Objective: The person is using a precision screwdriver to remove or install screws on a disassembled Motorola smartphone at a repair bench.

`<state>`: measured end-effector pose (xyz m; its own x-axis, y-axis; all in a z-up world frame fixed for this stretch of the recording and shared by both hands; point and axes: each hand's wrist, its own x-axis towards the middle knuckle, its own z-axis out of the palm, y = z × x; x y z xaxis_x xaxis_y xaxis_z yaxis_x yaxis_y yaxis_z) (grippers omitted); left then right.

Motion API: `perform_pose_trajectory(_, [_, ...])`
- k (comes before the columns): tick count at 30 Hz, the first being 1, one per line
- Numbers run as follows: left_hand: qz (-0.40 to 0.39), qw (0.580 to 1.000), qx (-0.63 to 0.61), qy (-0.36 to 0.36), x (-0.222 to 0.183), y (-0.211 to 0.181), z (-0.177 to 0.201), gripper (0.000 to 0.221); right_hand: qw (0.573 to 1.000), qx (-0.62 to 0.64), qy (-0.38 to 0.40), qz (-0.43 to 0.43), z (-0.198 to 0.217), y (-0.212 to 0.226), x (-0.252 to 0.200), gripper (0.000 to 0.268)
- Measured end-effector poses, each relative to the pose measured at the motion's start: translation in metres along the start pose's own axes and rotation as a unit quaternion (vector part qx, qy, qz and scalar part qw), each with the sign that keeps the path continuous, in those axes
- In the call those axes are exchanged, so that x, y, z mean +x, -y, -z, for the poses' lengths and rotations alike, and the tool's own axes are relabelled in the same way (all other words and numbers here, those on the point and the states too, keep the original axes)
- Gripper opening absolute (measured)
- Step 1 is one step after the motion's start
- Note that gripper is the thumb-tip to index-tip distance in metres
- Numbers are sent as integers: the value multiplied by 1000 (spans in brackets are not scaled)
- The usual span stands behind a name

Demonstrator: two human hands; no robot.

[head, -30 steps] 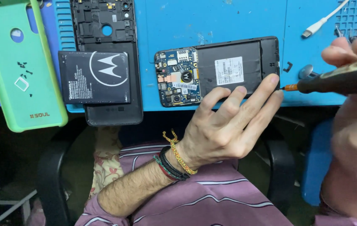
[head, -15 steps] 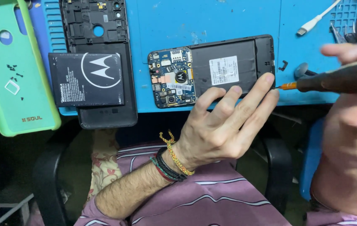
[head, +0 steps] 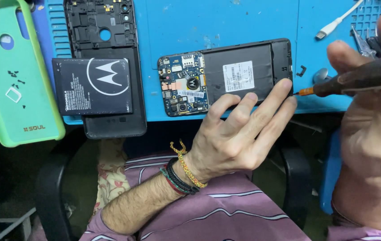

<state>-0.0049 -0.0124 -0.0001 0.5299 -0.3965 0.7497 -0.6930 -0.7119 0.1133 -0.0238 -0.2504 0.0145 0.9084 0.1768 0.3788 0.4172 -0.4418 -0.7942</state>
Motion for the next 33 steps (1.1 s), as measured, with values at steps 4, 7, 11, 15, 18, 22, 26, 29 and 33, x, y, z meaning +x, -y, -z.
perform_pose_trajectory(4, [-2,1000,-5,-4,0,1,0,29,997,-71,-21,36,10,-24,-8,36])
perform_pose_trajectory(7, [1,1000,-6,-3,0,1,0,28,999,-37,-22,-28,5,-13,3,46])
perform_pose_trajectory(11, [-5,1000,-8,-2,-1,2,-1,30,999,25,-4,-32,5,-13,3,52])
perform_pose_trajectory(15, [-9,1000,-12,4,-4,3,-2,31,998,-11,-62,-2,-13,-2,9,48])
perform_pose_trajectory(18, [-16,1000,0,11,-5,4,-2,32,996,-20,-85,-19,-3,-18,-4,53])
perform_pose_trajectory(22, [-22,1000,8,5,-6,5,-4,32,988,-38,-147,42,-6,-31,-2,31])
perform_pose_trajectory(26, [-10,999,-1,34,-4,3,3,34,982,-38,-180,46,-13,-23,8,45])
perform_pose_trajectory(29, [15,998,-53,43,2,0,16,28,981,-37,-187,46,-11,-21,11,45])
perform_pose_trajectory(33, [52,989,-137,19,27,3,27,23,981,-33,-192,11,-8,-23,6,50])
